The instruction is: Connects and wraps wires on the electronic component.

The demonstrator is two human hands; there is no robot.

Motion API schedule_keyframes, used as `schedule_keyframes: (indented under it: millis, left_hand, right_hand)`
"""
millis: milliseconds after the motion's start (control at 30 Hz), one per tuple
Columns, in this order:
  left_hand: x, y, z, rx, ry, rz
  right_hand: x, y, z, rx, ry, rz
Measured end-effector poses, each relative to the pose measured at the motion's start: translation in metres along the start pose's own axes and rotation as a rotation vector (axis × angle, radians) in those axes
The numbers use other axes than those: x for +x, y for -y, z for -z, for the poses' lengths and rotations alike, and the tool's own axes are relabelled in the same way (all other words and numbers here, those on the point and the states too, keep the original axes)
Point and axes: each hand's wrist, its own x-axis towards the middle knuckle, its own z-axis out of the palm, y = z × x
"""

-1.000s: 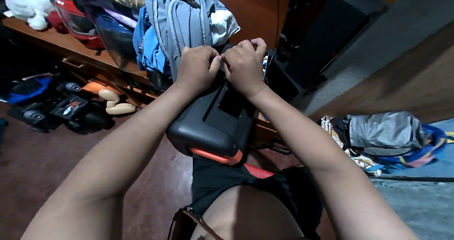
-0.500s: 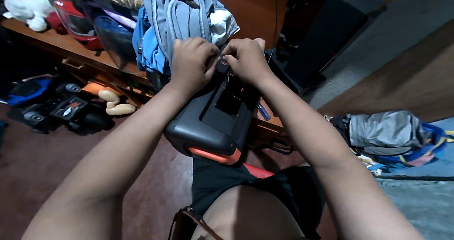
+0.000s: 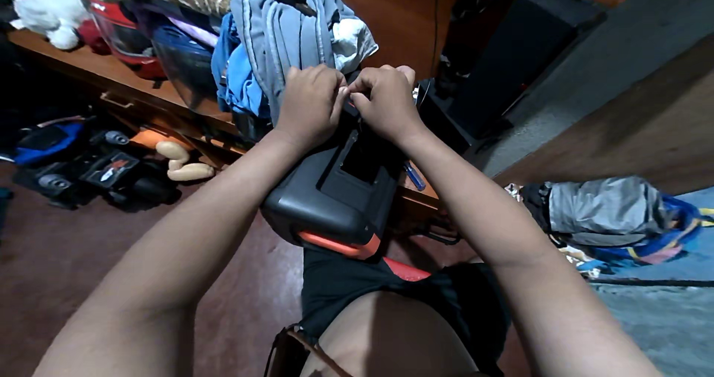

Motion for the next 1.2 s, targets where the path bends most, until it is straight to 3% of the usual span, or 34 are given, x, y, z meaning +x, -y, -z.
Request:
schedule_keyframes:
  millis: [133,267,467,667,1200]
  left_hand:
    - [0.001,0.0,-0.002,-0.238,0.125,0.206]
    - [-0.002,0.004,-0.005,-0.401,0.032,0.236]
    - [-0.004,0.005,-0.002,-0.118,-0.163,0.027]
    - [-0.002,0.003,-0.004,0.039,-0.234,-0.094]
    - [-0.002,0.002,0.001,0.207,-0.249,-0.16]
  right_hand:
    - [-0.006,-0.007,-0.018,-0.123,-0.183,0.139]
    - [-0.004,-0.007,-0.011,-0.008,-0.121,0.042]
    - [0.004,-0.009,0.002,0.253,-0.011,-0.196]
    - [0.003,-0.007,0.001,0.299,-0.006,-0.219]
    - [-0.002,-0.001,-0.003,0.254,-0.064,-0.155]
